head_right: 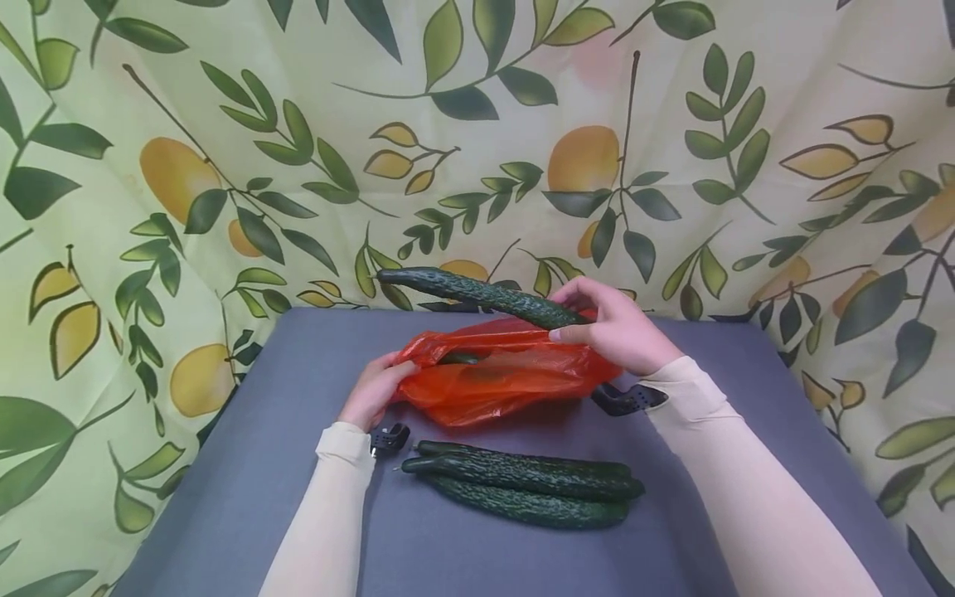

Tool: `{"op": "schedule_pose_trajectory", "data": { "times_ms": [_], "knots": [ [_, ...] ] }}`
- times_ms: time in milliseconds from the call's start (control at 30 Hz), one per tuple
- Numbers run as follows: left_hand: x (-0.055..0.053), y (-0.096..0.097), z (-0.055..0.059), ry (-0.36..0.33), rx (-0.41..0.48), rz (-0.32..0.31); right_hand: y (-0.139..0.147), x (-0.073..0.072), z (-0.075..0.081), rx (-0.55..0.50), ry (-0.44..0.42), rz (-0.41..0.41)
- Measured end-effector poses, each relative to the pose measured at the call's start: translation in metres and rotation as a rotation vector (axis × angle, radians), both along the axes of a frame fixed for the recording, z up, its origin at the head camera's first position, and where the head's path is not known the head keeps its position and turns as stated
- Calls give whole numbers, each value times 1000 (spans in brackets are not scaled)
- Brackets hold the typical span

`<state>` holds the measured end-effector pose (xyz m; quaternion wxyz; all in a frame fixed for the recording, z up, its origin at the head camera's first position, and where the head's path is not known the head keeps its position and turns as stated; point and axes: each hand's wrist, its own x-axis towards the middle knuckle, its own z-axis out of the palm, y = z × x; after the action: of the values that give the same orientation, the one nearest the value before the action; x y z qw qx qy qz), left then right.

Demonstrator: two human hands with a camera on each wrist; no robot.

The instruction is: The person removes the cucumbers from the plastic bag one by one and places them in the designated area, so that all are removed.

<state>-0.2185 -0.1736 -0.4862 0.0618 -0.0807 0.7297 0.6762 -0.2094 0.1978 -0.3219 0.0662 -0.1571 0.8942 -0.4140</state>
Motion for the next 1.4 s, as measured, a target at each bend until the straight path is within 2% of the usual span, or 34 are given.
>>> {"op": "schedule_pose_trajectory", "data": {
  "times_ms": [100, 333, 600, 833, 1100, 1267, 1400],
  "knots": [
    [0, -2, -1, 9, -4, 5, 2, 1, -1, -43, -10, -21],
    [1, -1, -1, 14, -8, 4, 0, 1, -5, -103, -8, 3],
    [4, 1, 0, 5, -21, -2, -1, 5, 11, -150, 8, -25],
    [2, 0, 0, 7, -29, 10, -1, 8, 20, -135, 37, -18],
    [2, 0, 0, -15, -38, 7, 2, 20, 13, -115, 13, -15],
    [2, -1, 0, -25, -62, 6, 7, 32, 3, -58, 19, 3],
    [1, -1, 2, -23, -48, 7, 11, 43, -6, -37, 31, 11]
  ]
}}
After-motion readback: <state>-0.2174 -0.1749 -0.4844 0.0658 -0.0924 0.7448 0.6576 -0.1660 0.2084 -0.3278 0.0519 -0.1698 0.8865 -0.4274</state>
